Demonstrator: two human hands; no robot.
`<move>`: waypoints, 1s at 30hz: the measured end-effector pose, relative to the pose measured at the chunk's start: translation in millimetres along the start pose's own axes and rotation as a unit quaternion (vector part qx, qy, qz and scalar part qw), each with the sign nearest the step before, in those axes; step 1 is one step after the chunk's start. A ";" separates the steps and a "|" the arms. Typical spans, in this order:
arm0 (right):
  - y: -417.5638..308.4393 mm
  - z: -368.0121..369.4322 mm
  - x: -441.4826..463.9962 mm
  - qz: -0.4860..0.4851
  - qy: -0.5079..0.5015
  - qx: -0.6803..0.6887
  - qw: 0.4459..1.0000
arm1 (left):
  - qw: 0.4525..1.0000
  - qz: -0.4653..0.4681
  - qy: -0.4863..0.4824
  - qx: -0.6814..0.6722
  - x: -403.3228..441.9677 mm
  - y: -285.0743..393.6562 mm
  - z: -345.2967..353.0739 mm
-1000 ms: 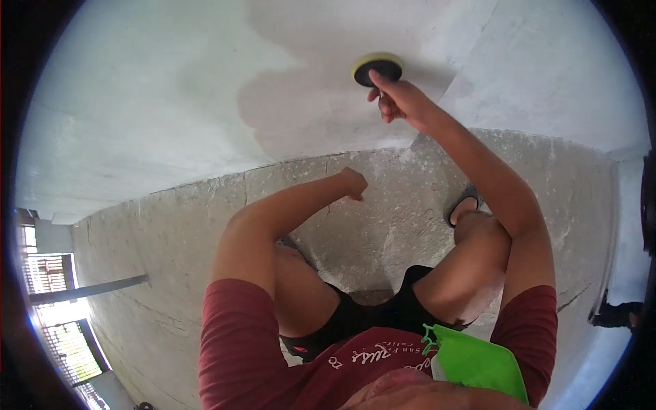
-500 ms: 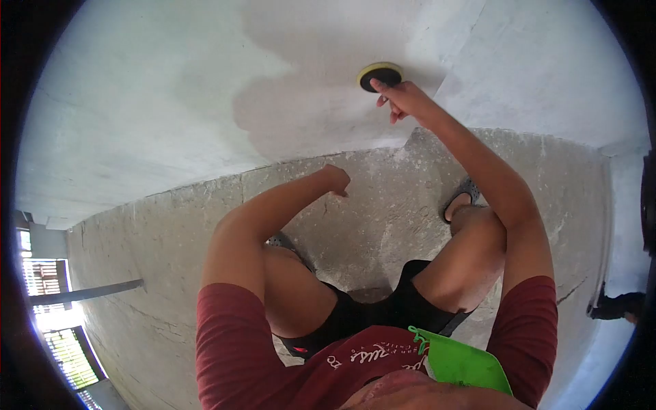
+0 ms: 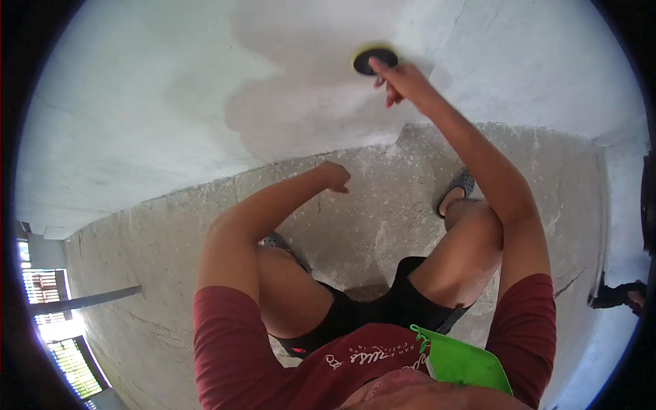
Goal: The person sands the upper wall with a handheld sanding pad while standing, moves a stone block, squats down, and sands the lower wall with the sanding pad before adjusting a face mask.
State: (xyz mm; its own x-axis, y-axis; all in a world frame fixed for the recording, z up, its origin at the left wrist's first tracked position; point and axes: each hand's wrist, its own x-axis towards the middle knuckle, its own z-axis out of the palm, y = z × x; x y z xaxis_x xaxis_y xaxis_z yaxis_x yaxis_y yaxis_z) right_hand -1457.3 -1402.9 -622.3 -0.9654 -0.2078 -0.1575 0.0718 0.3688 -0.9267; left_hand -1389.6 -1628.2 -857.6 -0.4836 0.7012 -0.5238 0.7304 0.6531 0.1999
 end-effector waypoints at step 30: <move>7.9 6.6 3.5 0.014 0.009 0.015 1.000 | 0.996 -0.014 -0.069 0.050 -6.2 7.3 -8.8</move>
State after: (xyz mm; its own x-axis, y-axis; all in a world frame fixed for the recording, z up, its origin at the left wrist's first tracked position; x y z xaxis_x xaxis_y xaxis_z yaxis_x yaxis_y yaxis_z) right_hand -1458.4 -1406.6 -632.4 -0.9673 -0.1814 -0.1771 0.1057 0.3464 -0.9321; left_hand -1385.5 -1625.2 -845.6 -0.4378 0.6330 -0.6385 0.7656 0.6348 0.1043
